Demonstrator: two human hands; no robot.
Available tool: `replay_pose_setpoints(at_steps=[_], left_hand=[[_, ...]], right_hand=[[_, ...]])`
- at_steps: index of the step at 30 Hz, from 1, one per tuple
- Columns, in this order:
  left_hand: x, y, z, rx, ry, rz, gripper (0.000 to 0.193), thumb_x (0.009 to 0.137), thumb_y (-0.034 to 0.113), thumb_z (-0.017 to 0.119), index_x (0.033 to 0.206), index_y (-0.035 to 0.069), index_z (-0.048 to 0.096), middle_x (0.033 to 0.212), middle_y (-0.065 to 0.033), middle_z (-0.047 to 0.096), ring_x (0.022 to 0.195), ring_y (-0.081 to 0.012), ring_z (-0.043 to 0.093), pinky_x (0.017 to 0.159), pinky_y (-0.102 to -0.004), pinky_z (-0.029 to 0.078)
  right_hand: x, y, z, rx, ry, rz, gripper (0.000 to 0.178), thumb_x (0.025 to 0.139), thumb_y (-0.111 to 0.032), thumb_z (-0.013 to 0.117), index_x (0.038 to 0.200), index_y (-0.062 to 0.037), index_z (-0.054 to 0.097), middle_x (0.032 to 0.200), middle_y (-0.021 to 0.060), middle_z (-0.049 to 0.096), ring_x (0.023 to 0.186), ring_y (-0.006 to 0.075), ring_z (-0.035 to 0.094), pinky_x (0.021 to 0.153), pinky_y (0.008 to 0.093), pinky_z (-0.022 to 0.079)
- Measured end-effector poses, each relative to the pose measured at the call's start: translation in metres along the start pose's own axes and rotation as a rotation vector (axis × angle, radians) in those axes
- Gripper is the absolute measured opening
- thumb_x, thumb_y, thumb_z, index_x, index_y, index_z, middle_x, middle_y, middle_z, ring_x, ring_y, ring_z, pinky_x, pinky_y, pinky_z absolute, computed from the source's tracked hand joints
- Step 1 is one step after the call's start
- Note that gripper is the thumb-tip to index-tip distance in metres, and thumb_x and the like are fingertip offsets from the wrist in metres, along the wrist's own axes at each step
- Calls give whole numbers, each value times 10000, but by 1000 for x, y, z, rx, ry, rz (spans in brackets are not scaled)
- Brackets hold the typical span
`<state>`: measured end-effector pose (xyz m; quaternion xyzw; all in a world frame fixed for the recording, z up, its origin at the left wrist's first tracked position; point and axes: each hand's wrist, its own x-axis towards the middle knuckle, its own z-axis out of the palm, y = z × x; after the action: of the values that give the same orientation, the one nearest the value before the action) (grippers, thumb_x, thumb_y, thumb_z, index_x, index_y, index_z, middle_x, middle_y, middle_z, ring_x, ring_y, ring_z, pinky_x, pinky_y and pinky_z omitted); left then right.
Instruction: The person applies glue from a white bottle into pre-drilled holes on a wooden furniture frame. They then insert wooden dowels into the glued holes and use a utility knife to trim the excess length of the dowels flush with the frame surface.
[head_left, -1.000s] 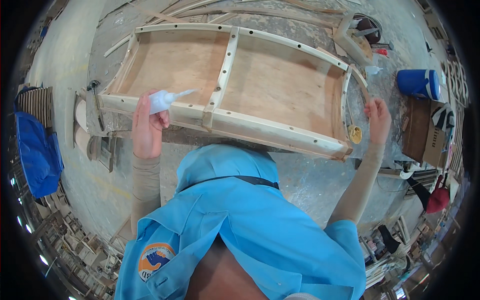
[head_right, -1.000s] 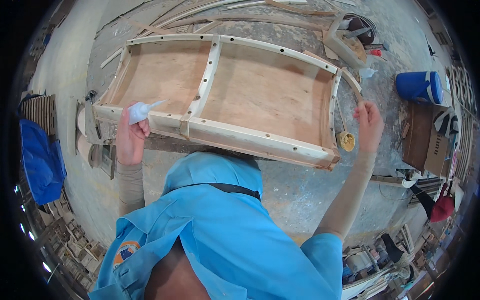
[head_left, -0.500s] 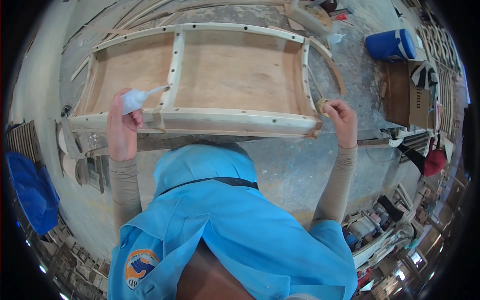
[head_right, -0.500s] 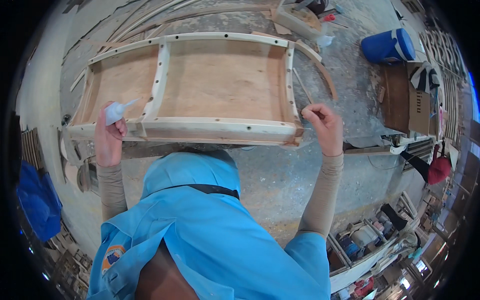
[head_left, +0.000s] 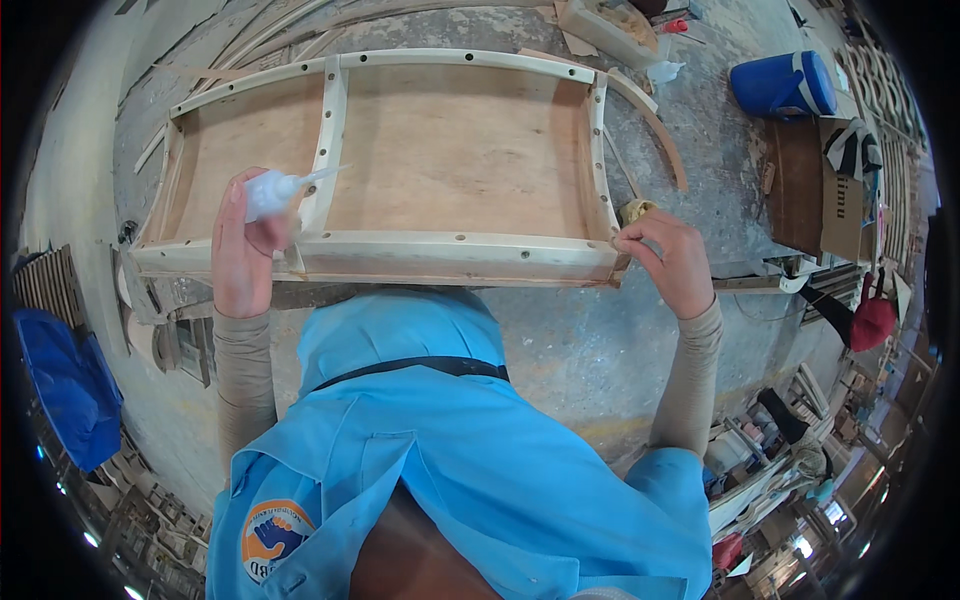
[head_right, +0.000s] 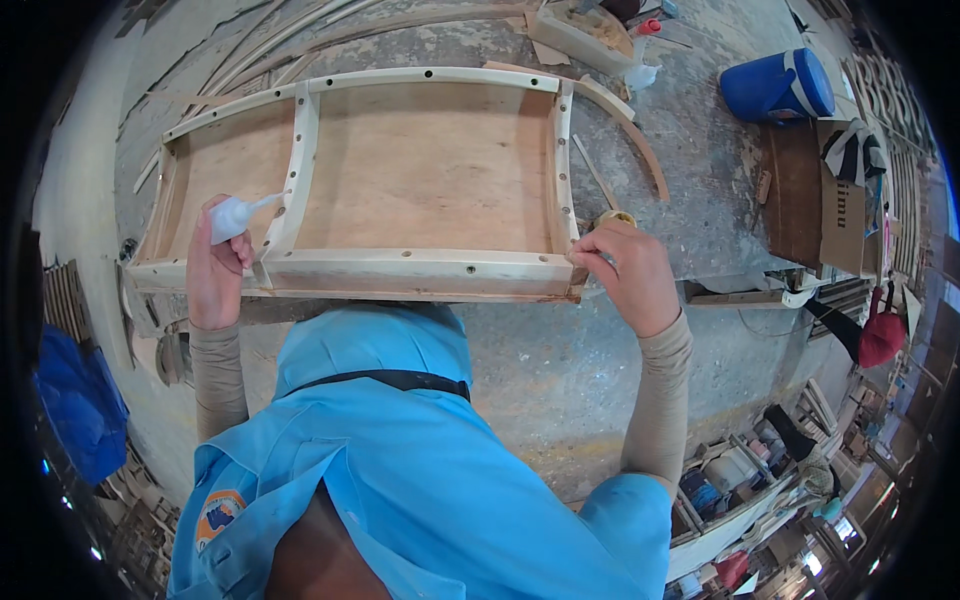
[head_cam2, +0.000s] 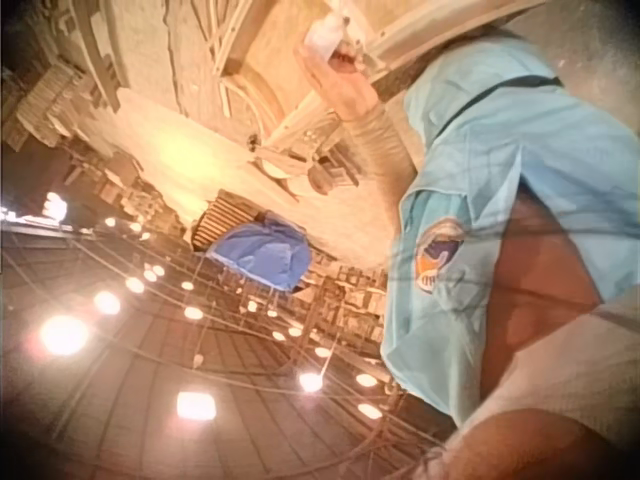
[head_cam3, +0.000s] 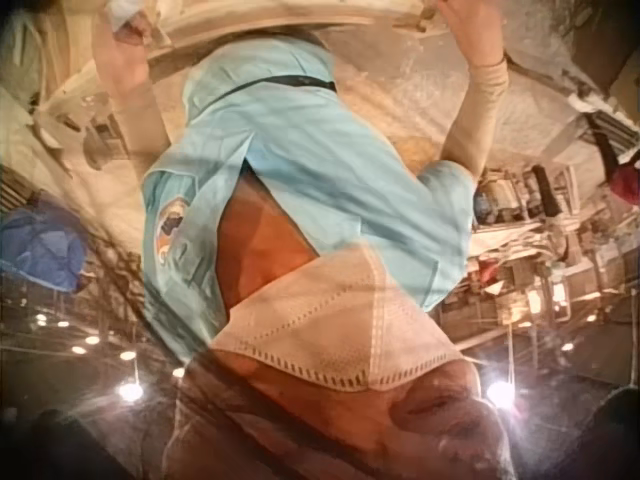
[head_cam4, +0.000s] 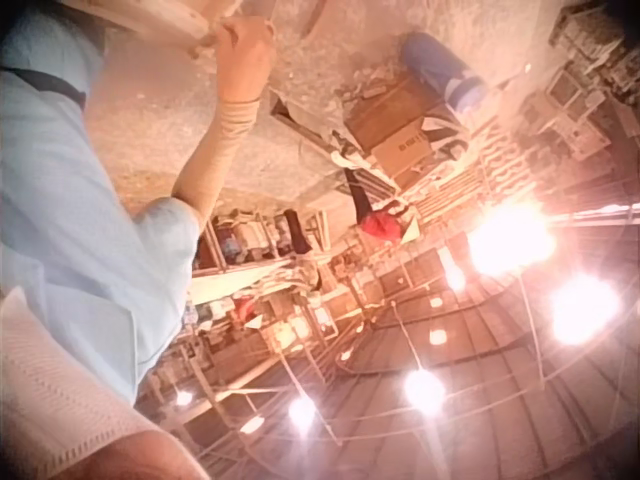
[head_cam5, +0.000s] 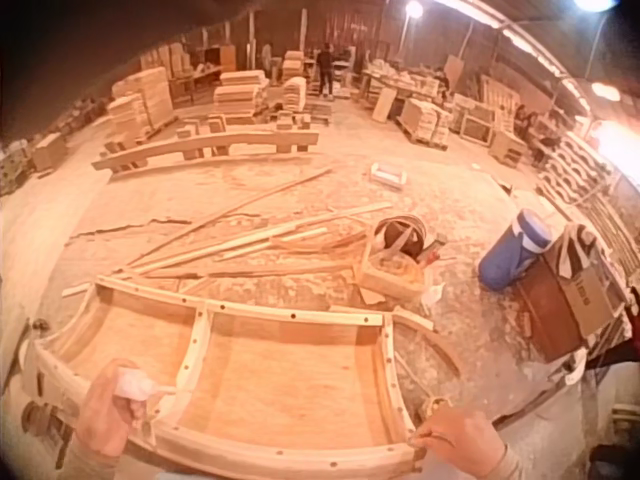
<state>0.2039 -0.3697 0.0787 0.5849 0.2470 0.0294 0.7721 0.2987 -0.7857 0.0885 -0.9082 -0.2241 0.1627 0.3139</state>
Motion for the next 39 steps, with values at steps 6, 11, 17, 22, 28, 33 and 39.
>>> replay_pose_setpoints(at_steps=[6,11,17,22,28,33,39], left_hand=[[12,6,-3,21,-21,6,397,991,375,372,1194,48,470,703,12,427,628,-79,411,567,-238,349],[21,4,-5,7,-11,2,398,992,376,372,1195,48,469,719,10,434,638,-78,411,568,-238,344],[33,2,0,4,-39,-21,389,995,359,367,1172,32,482,717,1,450,634,-81,422,565,-239,351],[38,5,7,9,-39,-29,388,996,344,365,1125,7,506,715,-14,481,618,-83,440,566,-241,369],[40,4,8,40,-93,-37,388,999,359,355,1164,34,487,691,6,431,623,-85,424,558,-240,348],[37,3,13,61,-92,-42,390,999,361,353,1161,32,487,691,4,435,620,-86,427,558,-239,347],[33,4,10,61,-133,-7,349,990,326,392,1105,23,522,789,-18,533,614,-68,448,562,-225,378]], right_hand=[[7,-9,-4,-287,-117,-118,83,732,-64,616,802,-22,630,738,110,558,719,289,584,616,368,471],[-1,-33,-1,-524,-187,-122,192,725,-45,560,904,-18,623,817,92,545,826,252,582,646,350,493],[-13,-52,5,-579,-122,6,261,738,-48,569,994,-16,615,913,43,525,901,205,566,699,317,498],[-14,-52,8,-572,-114,55,340,735,-21,564,1072,-23,603,964,49,524,950,213,547,725,333,489],[-24,-59,4,-502,-97,126,407,710,56,515,1099,-31,596,1017,57,532,987,249,529,726,357,484],[-19,-53,13,-492,-56,108,378,724,39,508,1083,-35,597,1026,55,538,1001,251,529,738,359,482],[-21,-56,17,-500,-15,103,347,743,-3,512,1076,-45,603,1044,55,556,1012,249,533,768,359,476]])
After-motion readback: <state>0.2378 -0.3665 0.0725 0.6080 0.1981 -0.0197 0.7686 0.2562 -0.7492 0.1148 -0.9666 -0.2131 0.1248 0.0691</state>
